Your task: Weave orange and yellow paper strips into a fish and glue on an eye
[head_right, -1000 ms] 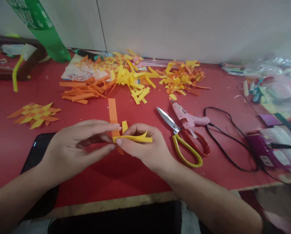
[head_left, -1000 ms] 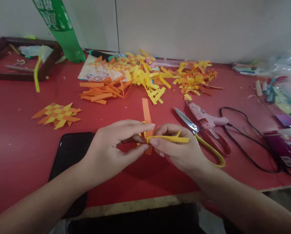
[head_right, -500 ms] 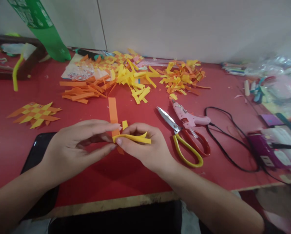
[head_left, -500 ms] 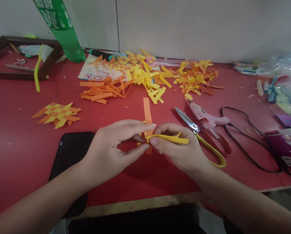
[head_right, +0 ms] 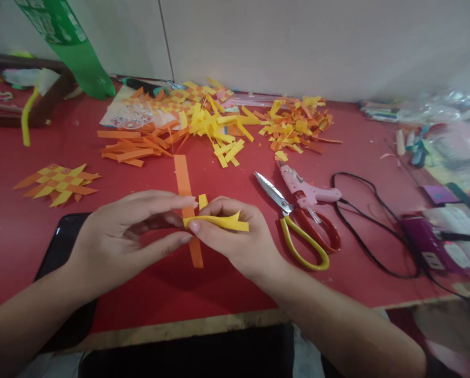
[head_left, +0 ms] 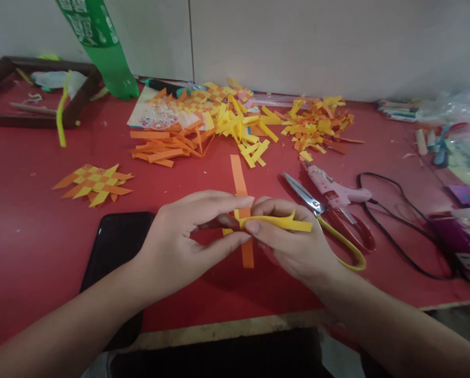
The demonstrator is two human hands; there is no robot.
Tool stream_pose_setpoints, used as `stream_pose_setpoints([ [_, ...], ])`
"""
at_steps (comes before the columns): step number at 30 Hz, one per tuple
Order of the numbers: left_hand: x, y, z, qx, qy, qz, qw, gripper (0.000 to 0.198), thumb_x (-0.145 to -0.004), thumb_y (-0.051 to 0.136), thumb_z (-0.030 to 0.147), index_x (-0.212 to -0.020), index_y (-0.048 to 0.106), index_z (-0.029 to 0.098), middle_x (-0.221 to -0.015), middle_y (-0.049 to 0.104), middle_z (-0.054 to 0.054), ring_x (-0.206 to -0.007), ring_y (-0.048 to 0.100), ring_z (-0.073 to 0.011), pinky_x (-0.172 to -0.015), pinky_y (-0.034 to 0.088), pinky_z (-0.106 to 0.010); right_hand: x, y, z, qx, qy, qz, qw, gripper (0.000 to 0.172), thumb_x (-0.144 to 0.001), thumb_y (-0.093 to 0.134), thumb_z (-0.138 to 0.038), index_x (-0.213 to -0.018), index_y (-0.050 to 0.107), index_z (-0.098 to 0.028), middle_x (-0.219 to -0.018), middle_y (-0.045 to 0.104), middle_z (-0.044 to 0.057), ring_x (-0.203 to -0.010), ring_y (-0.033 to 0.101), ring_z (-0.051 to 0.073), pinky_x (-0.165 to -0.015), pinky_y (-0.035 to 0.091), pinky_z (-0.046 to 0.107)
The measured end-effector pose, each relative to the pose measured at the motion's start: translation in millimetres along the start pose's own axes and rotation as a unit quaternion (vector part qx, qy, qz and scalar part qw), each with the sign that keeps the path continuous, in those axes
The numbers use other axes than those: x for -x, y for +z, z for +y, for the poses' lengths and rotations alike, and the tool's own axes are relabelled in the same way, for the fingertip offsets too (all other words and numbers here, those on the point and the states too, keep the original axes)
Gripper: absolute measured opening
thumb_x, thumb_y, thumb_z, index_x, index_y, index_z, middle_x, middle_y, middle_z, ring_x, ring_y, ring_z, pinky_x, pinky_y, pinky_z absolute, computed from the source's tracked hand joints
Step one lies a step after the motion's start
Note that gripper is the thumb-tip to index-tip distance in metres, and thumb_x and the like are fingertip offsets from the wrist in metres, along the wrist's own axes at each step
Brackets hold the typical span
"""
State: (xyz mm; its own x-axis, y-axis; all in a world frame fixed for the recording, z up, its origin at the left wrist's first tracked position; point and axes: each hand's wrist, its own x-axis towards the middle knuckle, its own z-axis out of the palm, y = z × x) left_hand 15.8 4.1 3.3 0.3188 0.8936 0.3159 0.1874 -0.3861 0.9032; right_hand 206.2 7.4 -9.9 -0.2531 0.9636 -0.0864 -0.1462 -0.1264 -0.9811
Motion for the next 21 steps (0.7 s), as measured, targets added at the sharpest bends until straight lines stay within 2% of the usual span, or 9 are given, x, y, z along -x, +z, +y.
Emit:
stream_pose_setpoints([
  [4,2.7,0.4,-1.0,0.039,-0.024,0.006,0.999,0.037,-0.084,0.071,0.015,-0.12,0.071,0.027,-0.105,0.072,-0.004,-0.088,0.07,-0.0143,-0.08,0.062,-0.023,0.3,0.5,-0.6,0.02,-0.017,0.004,1.0,0.011,-0.079,0.079,-0.027,-0.075,0.07,-0.022,-0.07,0.06,-0.004,-0.057,0.049,0.005,-0.053,0.039,0.02],
  [10,2.3,1.0,-1.7,0.053,-0.036,0.015,0.998,0.035,-0.085,0.07,0.013,-0.117,0.072,0.027,-0.107,0.072,-0.003,-0.088,0.07,-0.0117,-0.081,0.061,-0.018,1.4,-0.2,-5.2,0.07,-0.058,0.009,0.996,0.008,-0.079,0.077,-0.024,-0.074,0.072,-0.021,-0.071,0.059,-0.003,-0.061,0.052,0.007,-0.056,0.041,0.022],
  [21,2.2,0.4,2.2,0.063,-0.039,0.016,0.997,0.034,-0.084,0.071,0.012,-0.114,0.073,0.026,-0.107,0.073,-0.004,-0.087,0.071,-0.0141,-0.082,0.063,-0.024,1.4,-1.6,-7.6,0.107,-0.048,0.021,0.993,0.013,-0.078,0.078,-0.029,-0.073,0.071,-0.02,-0.069,0.06,-0.002,-0.058,0.052,0.008,-0.052,0.04,0.023],
])
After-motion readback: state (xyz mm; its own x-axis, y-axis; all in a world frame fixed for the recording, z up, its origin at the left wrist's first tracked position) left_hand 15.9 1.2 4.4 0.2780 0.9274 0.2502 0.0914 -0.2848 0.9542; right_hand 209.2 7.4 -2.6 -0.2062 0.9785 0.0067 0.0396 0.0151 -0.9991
